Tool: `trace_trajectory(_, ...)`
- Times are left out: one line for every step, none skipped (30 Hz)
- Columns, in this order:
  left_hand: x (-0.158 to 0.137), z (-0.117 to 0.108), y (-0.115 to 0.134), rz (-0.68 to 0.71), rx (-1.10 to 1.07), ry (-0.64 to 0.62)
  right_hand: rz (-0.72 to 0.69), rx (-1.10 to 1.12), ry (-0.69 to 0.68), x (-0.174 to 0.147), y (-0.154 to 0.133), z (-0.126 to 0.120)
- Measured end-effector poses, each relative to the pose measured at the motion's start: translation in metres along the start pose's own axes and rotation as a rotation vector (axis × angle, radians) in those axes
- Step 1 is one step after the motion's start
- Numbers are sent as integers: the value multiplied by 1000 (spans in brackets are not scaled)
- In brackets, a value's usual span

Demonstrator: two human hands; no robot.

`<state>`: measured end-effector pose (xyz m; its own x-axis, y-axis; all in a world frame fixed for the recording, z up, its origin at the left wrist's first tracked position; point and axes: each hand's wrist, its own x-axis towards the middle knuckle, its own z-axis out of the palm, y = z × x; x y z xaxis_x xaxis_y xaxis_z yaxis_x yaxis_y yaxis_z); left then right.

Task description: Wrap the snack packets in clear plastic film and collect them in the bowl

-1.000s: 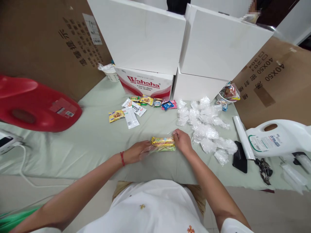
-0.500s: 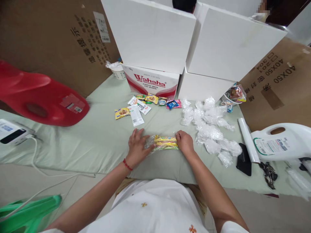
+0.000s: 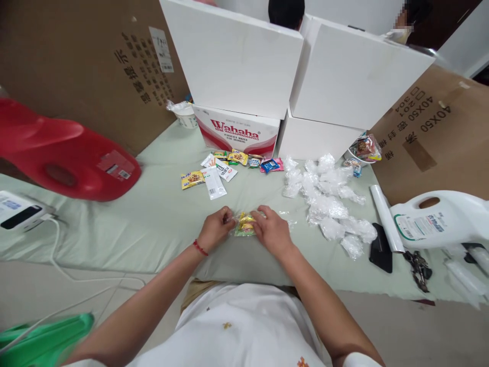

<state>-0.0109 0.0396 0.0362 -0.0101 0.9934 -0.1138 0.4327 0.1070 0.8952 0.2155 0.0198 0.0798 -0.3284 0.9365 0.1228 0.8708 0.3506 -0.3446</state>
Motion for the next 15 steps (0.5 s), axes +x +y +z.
trace_trajectory(2,0,2,-37,-63,-10,4,-3,-78,2,-6,5)
trace_trajectory(4,1,3,-71,-120,-23,26,-11,-129,5,-11,10)
trace_trajectory(6,2,5,-99,-168,-40,54,-16,-159,7,-13,13)
trace_trajectory(7,5,6,-117,-206,-56,79,-15,-172,9,-14,16)
trace_trajectory(8,9,8,-128,-239,-70,95,-10,-172,10,-14,18)
trace_trajectory(8,14,9,-138,-278,-84,106,-4,-162,11,-13,20)
trace_trajectory(7,20,11,-141,-317,-96,111,3,-146,10,-13,21)
trace_trajectory(5,26,13,-139,-351,-105,111,13,-127,10,-12,23)
trace_trajectory(2,31,14,-127,-376,-110,103,29,-107,9,-10,25)
trace_trajectory(-1,36,15,-105,-388,-105,86,52,-86,8,-8,28)
trace_trajectory(-6,40,16,-76,-390,-93,60,83,-65,6,-6,31)
trace_trajectory(-11,43,16,-45,-388,-74,25,124,-43,5,-3,34)
trace_trajectory(-16,45,15,-5,-369,-54,-17,177,-22,3,1,37)
trace_trajectory(-20,46,13,48,-325,-35,-59,239,1,1,4,38)
trace_trajectory(-25,48,11,107,-251,-16,-92,309,30,-1,8,38)
